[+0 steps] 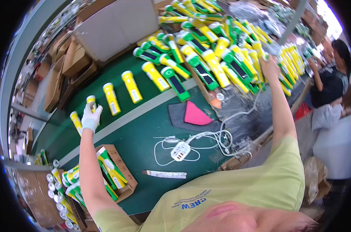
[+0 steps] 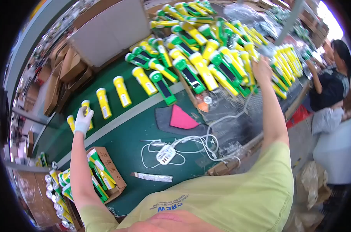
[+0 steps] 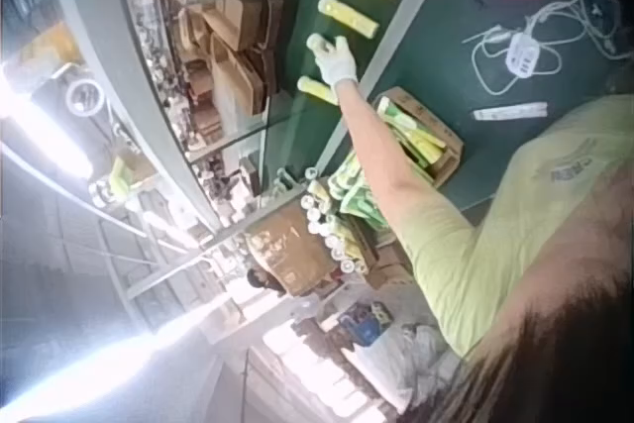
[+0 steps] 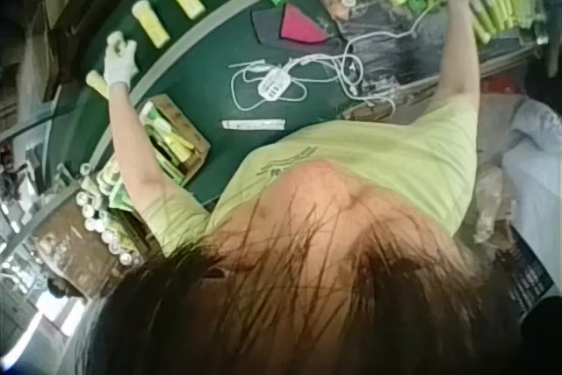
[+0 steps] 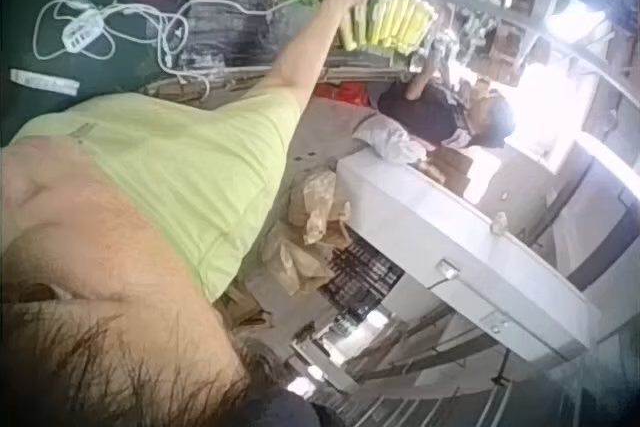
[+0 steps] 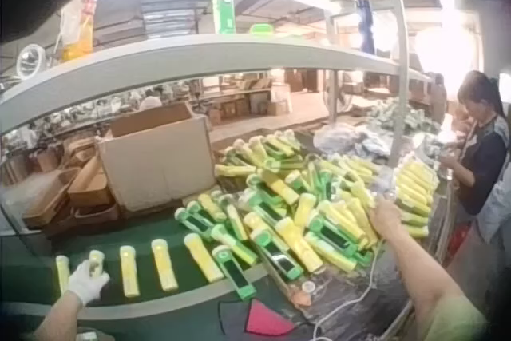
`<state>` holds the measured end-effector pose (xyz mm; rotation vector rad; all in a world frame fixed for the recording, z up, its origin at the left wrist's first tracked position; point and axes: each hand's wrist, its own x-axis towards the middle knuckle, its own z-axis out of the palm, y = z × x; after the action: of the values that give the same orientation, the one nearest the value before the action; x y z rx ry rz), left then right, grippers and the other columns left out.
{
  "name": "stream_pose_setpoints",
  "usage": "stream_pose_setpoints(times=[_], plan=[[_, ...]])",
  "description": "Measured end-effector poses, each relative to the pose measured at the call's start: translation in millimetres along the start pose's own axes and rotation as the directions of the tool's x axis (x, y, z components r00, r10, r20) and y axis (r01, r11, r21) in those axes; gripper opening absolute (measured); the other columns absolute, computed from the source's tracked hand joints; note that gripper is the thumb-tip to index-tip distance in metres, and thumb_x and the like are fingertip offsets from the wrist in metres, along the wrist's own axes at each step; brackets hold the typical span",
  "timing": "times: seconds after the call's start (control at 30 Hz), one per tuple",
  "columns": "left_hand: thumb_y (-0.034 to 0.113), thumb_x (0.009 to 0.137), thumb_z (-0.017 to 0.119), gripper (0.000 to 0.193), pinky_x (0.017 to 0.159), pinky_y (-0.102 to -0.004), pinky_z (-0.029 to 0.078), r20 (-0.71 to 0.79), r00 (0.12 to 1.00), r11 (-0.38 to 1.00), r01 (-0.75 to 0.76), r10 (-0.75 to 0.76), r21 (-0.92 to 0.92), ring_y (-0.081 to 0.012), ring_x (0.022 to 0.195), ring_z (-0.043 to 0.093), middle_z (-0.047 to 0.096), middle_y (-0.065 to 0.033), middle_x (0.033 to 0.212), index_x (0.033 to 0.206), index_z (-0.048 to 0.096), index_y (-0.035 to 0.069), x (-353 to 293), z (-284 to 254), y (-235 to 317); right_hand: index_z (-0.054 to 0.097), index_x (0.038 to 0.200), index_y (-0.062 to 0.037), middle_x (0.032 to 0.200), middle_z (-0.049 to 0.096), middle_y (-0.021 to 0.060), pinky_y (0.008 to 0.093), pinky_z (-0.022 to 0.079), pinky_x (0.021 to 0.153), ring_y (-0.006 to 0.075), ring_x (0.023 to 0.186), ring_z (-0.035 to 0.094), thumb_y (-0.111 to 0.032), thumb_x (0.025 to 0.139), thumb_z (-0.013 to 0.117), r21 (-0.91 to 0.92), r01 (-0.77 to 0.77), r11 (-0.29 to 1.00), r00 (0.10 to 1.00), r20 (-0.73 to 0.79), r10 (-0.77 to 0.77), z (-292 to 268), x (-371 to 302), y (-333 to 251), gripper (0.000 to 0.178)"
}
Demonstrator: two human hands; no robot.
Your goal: Assembling and inspecting solar-powered flashlights at a factory workstation.
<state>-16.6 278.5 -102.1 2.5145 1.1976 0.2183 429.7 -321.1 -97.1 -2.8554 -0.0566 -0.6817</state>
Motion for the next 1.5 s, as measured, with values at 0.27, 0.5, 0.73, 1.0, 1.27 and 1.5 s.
stream_pose_setpoints(times=[0.27, 0.5, 0.73, 1.0, 1.27, 1.5], plan=[[0.053, 0.083, 0.061, 0.073, 0.101, -0.0405, 0.044, 0.097, 0.837, 0.797, 0.468, -0.538, 0.383, -0.0309, 0.119, 0.056, 0.056, -0.0184, 0.131, 0.136, 0.044, 0.006, 53, 38, -21, 0.065, 0.101, -0.0012, 0.080, 0.058, 0.0063, 0.0255, 0.040, 0.059, 0.0139, 0.069, 0.053, -0.006, 0.082, 0.071, 0.648, 0.416, 0.637, 0.903, -0.216, -0.371, -80, -121, -56, 0.020], [0.050, 0.081, 0.068, 0.068, 0.074, -0.0361, 0.054, 0.222, 0.871, 0.835, 0.485, -0.437, -0.261, -0.0253, 0.088, 0.065, 0.063, -0.0134, 0.098, 0.127, 0.051, 0.003, 52, 13, -16, 0.066, 0.100, -0.0019, 0.076, 0.059, 0.0070, 0.0257, 0.038, 0.051, 0.0142, 0.059, 0.052, 0.003, 0.076, 0.071, 0.744, 0.500, 0.444, 0.827, -0.257, -0.501, -123, -171, -119, 0.025], [0.044, 0.091, 0.060, 0.054, 0.080, -0.0299, 0.051, -0.046, 0.949, 0.666, -0.254, 0.313, -0.702, -0.0175, 0.087, 0.063, 0.062, -0.0079, 0.095, 0.125, 0.055, 0.001, -84, -4, 86, 0.066, 0.099, -0.0001, 0.076, 0.061, 0.0092, 0.0274, 0.045, 0.055, 0.0183, 0.063, 0.059, 0.000, 0.077, 0.073, 0.854, 0.459, 0.245, 0.739, -0.214, -0.639, -133, -216, -160, 0.023], [0.020, 0.052, 0.087, 0.057, 0.069, -0.0367, 0.049, -0.344, 0.456, 0.523, -0.842, 0.821, 0.132, -0.0277, 0.080, 0.060, 0.059, -0.0079, 0.089, 0.104, 0.065, 0.011, -223, -40, 152, 0.052, 0.129, 0.0036, 0.110, 0.067, 0.0121, 0.0202, 0.048, 0.069, 0.0089, 0.082, 0.061, -0.024, 0.099, 0.050, 0.780, -0.617, -0.106, 0.579, 0.359, -0.732, -150, -263, -197, 0.041], [0.007, 0.083, 0.067, 0.020, 0.079, -0.0320, 0.051, -0.435, 0.852, 0.825, -0.454, 0.291, -0.336, -0.0231, 0.085, 0.064, 0.064, -0.0107, 0.093, 0.102, 0.064, 0.003, -206, -14, 78, 0.059, 0.107, 0.0001, 0.086, 0.064, 0.0062, 0.0178, 0.033, 0.040, 0.0065, 0.060, 0.057, -0.038, 0.094, 0.049, 0.440, -0.802, -0.404, 0.573, 0.374, -0.730, -172, -230, -167, 0.042], [0.034, 0.071, 0.078, 0.056, 0.080, -0.0390, 0.050, -0.191, 0.627, 0.604, -0.779, 0.756, -0.168, -0.0305, 0.093, 0.063, 0.064, -0.0112, 0.101, 0.117, 0.058, 0.010, -258, 1, 185, 0.067, 0.098, -0.0029, 0.080, 0.062, -0.0014, 0.0203, 0.044, 0.060, 0.0037, 0.070, 0.056, -0.024, 0.080, 0.078, 0.911, -0.390, 0.131, 0.574, 0.352, -0.739, -163, -272, -184, 0.029]])
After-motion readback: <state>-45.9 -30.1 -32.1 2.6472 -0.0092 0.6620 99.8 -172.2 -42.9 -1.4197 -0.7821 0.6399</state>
